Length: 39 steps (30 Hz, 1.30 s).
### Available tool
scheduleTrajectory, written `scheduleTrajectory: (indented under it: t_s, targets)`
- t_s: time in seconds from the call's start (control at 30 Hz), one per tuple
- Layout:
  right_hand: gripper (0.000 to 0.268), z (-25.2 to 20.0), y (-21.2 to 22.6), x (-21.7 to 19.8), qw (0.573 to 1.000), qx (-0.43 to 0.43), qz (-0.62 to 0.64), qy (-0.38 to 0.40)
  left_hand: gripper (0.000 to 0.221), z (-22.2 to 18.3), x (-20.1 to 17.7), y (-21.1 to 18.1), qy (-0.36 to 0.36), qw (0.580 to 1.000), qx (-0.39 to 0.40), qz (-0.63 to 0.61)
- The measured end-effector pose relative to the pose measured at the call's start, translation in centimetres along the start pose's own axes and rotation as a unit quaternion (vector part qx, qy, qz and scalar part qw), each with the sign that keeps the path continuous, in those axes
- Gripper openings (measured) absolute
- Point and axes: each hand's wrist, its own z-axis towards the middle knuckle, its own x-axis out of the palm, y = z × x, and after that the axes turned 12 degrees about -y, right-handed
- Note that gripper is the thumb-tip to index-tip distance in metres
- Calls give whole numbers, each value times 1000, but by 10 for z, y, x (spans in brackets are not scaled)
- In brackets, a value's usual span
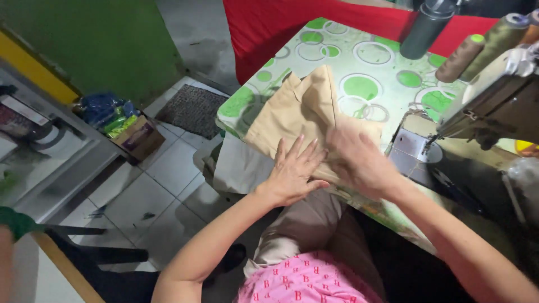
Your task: Inspecting a pair of shorts by checking seams with snips, stretching the elastic waistband, measuring it with a tape measure, and folding the garment.
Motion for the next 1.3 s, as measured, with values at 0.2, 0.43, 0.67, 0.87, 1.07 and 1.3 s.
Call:
scheduleTrajectory:
  t_s: [0.2, 0.43, 0.67, 0.87, 1.07, 1.3]
  targets:
    - [57, -14, -2, -52, 994, 28, -19, 106, 65, 0, -45, 39, -89, 992, -4, 89]
    - [18, 46, -25, -82, 952, 235, 182, 72, 13, 26, -51, 44, -141, 988, -58, 4]
    - [105, 106, -51, -18, 849, 477, 226, 13, 43, 83, -7, 75, -224, 968, -90, -64]
    - [49, 93, -54, 30, 760, 534, 361, -83, 34, 106, -5, 100, -160, 947, -198, -194]
    - [51, 74, -33, 30, 864, 386, 318, -58, 34, 115, 22, 117, -72, 925, -232, -291]
    - [67, 71, 23, 11, 978, 56, 183, 81, 55, 110, 33, 156, 72, 580, -488, -648]
